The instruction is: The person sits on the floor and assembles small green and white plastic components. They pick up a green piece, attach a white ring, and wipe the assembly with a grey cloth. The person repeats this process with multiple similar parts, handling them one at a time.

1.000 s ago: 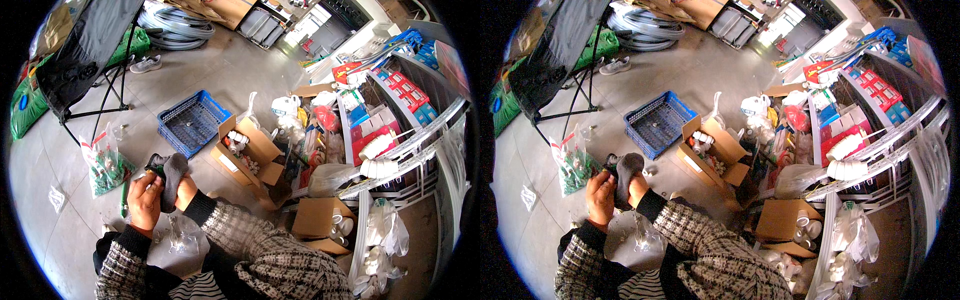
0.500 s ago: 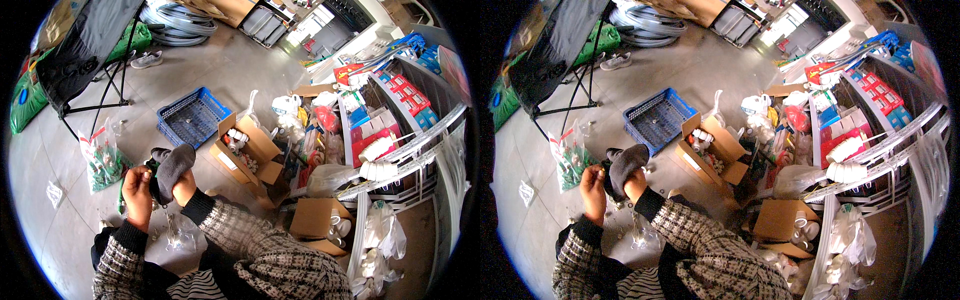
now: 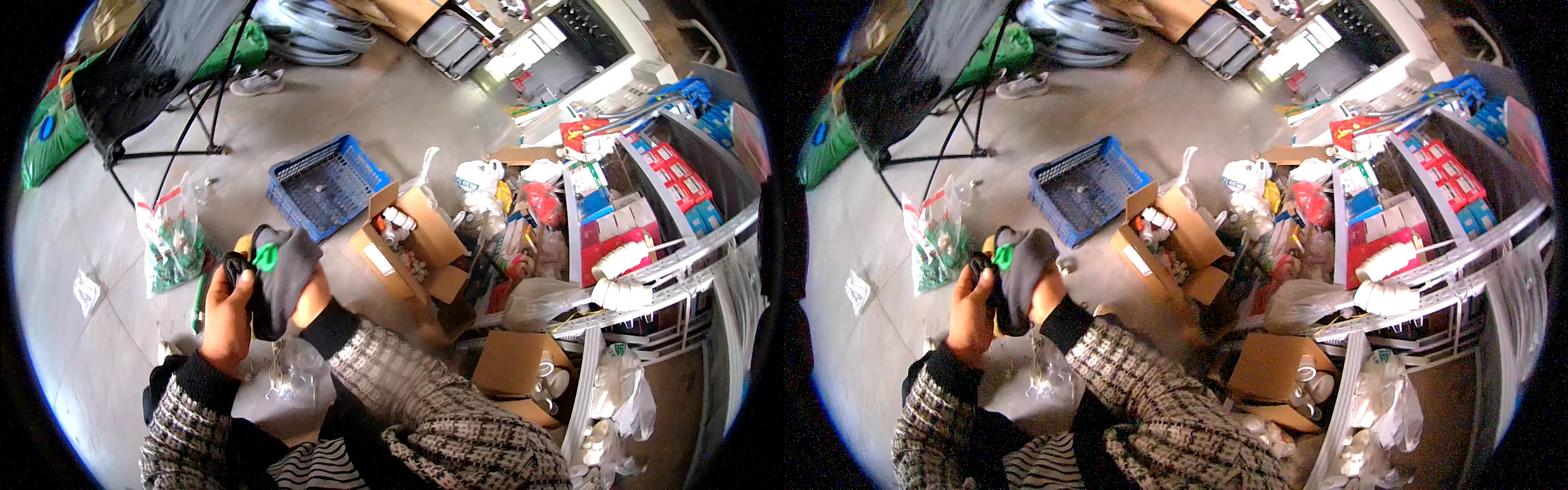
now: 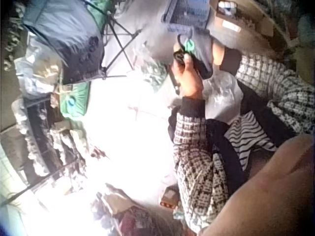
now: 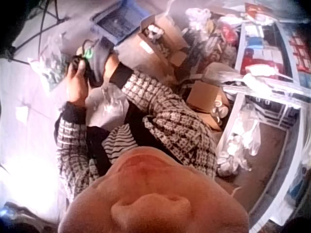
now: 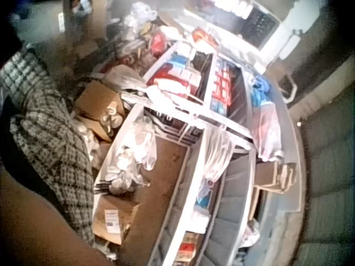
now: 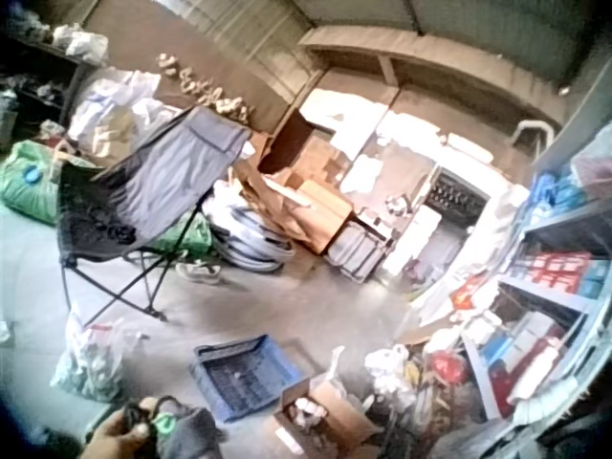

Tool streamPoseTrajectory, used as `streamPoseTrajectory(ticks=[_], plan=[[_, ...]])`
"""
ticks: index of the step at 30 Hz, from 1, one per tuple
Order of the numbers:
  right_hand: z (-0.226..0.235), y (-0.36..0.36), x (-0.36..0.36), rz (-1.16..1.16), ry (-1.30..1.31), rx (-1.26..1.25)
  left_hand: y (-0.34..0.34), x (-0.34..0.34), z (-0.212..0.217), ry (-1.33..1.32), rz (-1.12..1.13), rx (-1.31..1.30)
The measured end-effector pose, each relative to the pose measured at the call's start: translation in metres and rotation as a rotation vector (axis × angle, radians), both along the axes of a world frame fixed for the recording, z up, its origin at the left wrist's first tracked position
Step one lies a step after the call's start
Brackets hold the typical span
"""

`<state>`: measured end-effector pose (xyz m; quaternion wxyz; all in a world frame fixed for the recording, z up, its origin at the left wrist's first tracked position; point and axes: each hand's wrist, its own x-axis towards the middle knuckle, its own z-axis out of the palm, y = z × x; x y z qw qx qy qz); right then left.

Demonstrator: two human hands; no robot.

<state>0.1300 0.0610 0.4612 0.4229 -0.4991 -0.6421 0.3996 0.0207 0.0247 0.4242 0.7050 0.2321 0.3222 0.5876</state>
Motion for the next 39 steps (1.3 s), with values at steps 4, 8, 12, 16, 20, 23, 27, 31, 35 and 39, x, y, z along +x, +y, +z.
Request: streamPoseTrajectory(ticks=[4,8,12,16,20,23,27,31,35,39], plan=[[-0.018,-0.005,0.016,0.366,0.364,-0.070,0.002,-0.005,0.002,-0.119,-0.101,-0.312],[-0.029,0.014,0.024,0.445,1.204,-0.468,0.007,-0.016,0.006,-0.489,-0.062,-0.208],[-0.032,0.008,0.018,0.314,1.221,-0.507,0.003,-0.022,0.001,-0.696,-0.115,-0.092],[-0.051,0.005,0.022,0.234,1.254,-0.455,-0.002,-0.009,0.007,-0.308,-0.112,0.019],[-0.047,0.002,0.018,0.125,1.166,-0.418,0.003,-0.004,0.003,-0.166,-0.122,0.114],[-0.022,-0.009,0.009,0.244,1.030,-0.344,0.006,-0.015,0.003,-0.257,-0.246,0.070],[-0.039,-0.003,0.012,0.070,1.013,-0.398,0.014,-0.010,-0.010,0.326,0.016,0.430],[-0.046,-0.004,0.010,0.033,0.910,-0.409,0.014,-0.015,-0.004,0.621,0.093,0.469],[-0.066,0.005,0.032,0.081,0.877,-0.508,0.019,-0.018,-0.005,0.903,0.192,0.817],[-0.058,0.001,0.027,0.128,0.411,-0.355,0.014,-0.026,-0.005,1.104,0.192,0.932]])
